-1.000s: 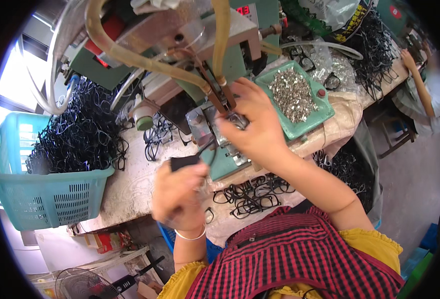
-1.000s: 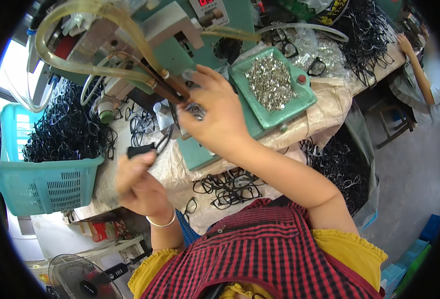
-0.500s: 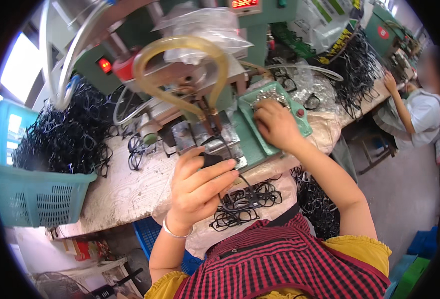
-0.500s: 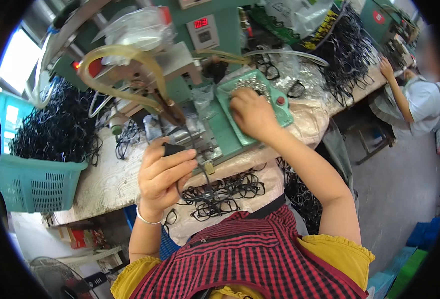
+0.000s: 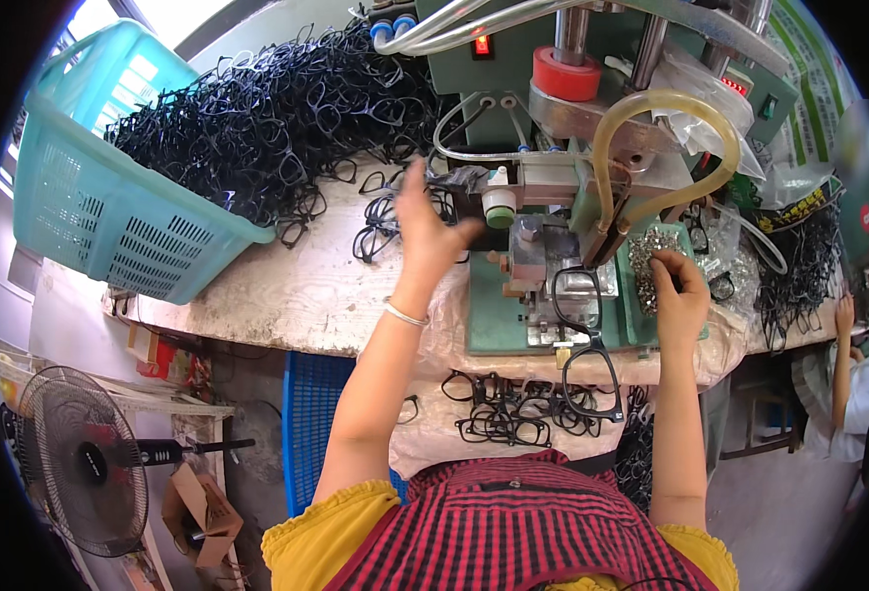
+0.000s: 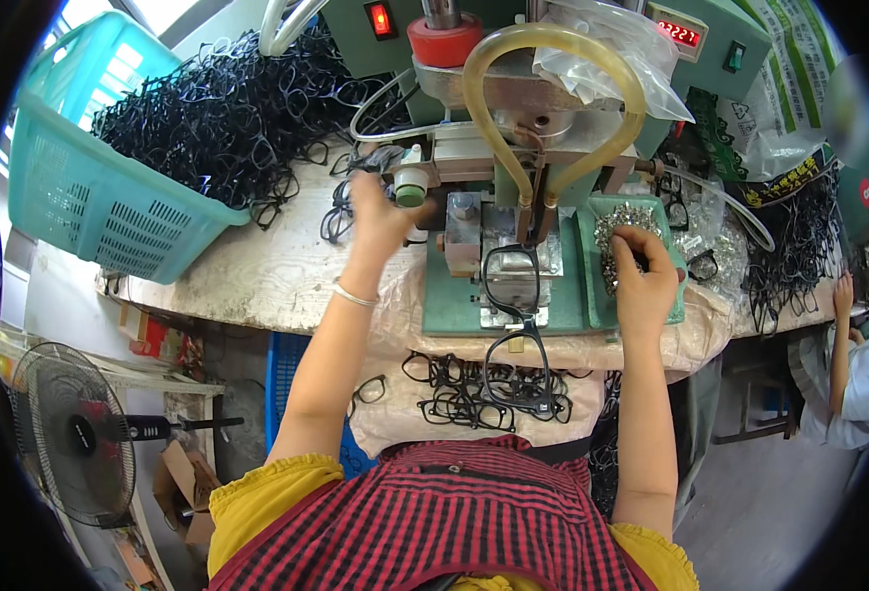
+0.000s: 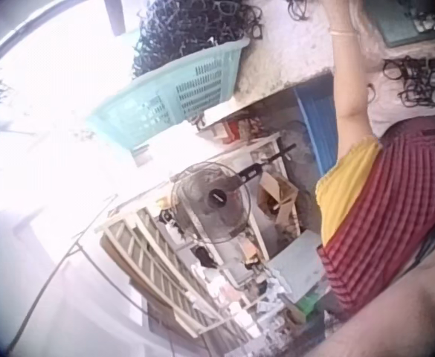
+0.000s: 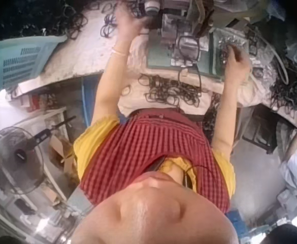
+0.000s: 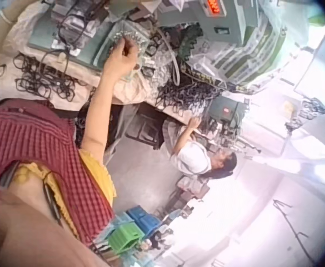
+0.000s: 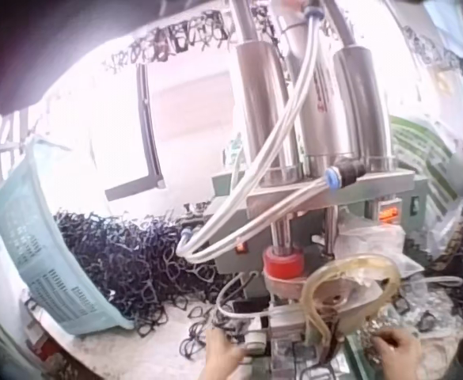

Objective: The person repeatedly picks up black eyeglass frames, places them into a green fixture on a machine, and presses a lever to attach small metal components. They then remove the frames and place them into a pile on the table. The process is repeated continuously throughout the clip.

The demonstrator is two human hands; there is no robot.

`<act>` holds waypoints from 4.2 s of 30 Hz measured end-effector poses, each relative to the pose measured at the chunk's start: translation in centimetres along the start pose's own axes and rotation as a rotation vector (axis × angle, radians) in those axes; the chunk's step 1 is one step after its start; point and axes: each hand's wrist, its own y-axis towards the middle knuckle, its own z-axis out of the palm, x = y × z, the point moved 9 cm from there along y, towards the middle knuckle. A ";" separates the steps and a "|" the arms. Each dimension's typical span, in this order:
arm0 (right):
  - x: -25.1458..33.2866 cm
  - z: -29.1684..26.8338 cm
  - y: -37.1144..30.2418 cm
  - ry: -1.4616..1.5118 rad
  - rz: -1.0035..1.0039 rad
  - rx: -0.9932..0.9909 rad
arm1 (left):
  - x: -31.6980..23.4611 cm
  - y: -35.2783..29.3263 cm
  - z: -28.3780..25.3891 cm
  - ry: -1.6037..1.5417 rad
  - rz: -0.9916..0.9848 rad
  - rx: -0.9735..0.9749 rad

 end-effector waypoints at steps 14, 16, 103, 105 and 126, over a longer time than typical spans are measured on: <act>-0.3 -2.5 -0.8 -0.027 0.048 -0.045 | 8.0 1.3 0.6 0.501 0.133 0.203; -1.8 -5.3 -2.5 0.014 0.091 -0.088 | 7.7 -0.1 -1.7 0.512 0.175 0.131; 9.8 4.2 -0.7 0.328 -0.042 0.174 | -3.6 0.4 -9.7 -0.072 0.095 -0.199; 8.9 4.5 -1.1 0.409 -0.028 0.118 | -1.5 -1.3 -8.9 -0.432 -0.082 -0.236; 4.6 -7.1 -4.4 -0.806 -0.145 -0.017 | -22.5 -7.5 -5.8 -0.462 0.785 0.305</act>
